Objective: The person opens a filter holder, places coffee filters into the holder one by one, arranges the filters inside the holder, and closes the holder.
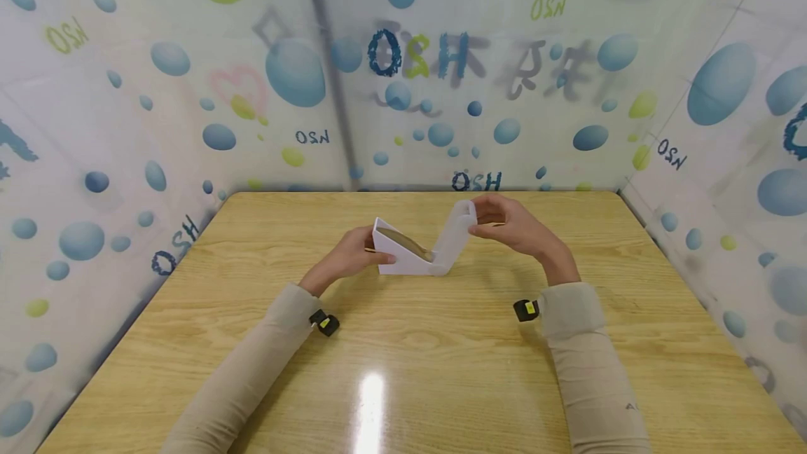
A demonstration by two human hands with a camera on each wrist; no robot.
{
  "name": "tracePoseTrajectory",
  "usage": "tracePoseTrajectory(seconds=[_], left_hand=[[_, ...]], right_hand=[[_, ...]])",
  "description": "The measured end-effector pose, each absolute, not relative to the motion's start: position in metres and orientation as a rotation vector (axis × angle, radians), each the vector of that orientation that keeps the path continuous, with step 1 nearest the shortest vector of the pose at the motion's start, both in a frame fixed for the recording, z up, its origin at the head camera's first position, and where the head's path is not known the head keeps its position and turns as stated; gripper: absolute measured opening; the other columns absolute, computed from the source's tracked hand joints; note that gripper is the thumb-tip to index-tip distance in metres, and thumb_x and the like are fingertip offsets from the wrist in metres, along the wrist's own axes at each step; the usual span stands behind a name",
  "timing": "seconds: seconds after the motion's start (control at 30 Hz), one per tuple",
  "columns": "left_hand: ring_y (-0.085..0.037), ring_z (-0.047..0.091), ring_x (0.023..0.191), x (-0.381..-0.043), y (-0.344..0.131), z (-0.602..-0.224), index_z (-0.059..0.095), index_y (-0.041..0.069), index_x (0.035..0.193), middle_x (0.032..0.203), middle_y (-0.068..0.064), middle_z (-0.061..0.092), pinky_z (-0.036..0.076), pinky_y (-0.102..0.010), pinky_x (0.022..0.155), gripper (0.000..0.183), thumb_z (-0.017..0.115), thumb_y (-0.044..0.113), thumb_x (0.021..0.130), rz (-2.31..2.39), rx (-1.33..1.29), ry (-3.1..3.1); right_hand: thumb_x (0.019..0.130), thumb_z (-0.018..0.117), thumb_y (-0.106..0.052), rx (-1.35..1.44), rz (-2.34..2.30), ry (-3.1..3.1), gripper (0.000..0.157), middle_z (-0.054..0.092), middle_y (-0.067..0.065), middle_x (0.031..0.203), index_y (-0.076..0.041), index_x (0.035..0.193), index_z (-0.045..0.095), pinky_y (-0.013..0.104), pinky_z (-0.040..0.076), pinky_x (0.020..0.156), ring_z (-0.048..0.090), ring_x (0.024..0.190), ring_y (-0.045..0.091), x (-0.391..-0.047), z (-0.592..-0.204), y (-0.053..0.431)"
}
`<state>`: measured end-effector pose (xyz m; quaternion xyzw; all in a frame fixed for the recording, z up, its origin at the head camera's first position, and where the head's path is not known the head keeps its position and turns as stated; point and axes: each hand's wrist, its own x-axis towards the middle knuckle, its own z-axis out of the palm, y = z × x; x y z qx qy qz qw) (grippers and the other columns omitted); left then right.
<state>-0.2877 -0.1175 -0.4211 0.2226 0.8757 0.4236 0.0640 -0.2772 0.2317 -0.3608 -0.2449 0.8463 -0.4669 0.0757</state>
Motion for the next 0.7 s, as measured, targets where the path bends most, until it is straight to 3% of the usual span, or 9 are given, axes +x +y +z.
tracePoseTrajectory(seconds=[0.7], left_hand=[[-0.028, 0.073, 0.104, -0.2870, -0.1171, -0.4212, 0.065, 0.008, 0.128, 0.120, -0.013, 0.074, 0.060, -0.038, 0.086, 0.040, 0.080, 0.016, 0.091, 1.269, 0.659, 2.654]], right_hand=[[0.102, 0.067, -0.018, -0.739, -1.426, 2.529, 0.050, 0.064, 0.020, 0.135, -0.005, 0.146, 0.051, 0.023, 0.055, 0.091, 0.065, 0.114, 0.015, -0.2781, -0.3598, 0.2251]])
